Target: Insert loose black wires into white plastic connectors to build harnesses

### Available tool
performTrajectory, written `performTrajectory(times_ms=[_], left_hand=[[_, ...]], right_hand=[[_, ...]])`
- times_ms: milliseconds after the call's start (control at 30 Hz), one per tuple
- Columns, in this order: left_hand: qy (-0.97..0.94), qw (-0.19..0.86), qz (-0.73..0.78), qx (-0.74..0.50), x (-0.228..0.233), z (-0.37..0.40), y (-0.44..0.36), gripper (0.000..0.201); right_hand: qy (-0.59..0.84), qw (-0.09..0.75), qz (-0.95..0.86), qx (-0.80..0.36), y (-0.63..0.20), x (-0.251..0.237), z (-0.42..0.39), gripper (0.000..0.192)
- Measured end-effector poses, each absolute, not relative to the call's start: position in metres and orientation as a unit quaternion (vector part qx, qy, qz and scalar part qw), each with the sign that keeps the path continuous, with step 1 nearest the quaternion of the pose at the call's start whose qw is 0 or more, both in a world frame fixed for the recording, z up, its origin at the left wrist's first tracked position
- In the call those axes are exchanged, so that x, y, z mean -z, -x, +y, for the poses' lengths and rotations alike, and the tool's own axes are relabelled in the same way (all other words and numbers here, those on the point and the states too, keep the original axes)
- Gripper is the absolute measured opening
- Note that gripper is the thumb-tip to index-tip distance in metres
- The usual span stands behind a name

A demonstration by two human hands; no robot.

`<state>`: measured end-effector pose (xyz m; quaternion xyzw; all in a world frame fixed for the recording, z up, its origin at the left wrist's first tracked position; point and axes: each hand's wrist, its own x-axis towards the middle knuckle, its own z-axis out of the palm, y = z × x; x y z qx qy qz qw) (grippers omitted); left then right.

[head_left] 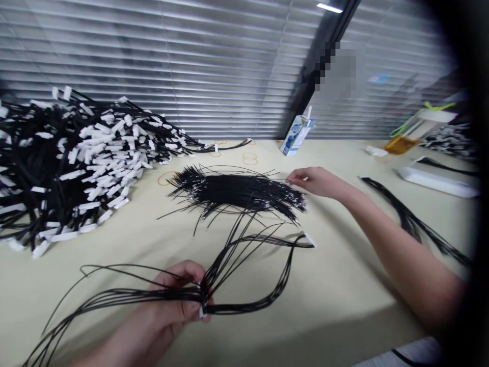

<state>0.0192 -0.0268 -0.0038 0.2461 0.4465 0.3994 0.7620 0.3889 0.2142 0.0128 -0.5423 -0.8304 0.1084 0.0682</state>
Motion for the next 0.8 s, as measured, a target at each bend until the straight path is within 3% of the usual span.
performTrajectory(times_ms=[267, 433, 633, 800], left_hand=[[-0.248, 0.770, 0.432, -0.400, -0.001, -0.025, -0.021, 0.026], [-0.244, 0.768, 0.433, -0.403, -0.003, -0.025, -0.022, 0.026], [-0.243, 0.775, 0.425, -0.400, -0.004, -0.024, -0.022, 0.024], [-0.220, 0.780, 0.426, -0.403, -0.005, -0.025, -0.022, 0.026]], right_hand=[[0.527, 0.179, -0.812, -0.175, -0.363, -0.014, 0.207, 0.031], [0.537, 0.183, -0.800, -0.198, -0.353, -0.009, 0.205, 0.033], [0.518, 0.187, -0.831, -0.080, -0.340, 0.006, 0.200, 0.021], [0.547, 0.231, -0.804, 0.025, -0.365, -0.007, 0.201, 0.026]])
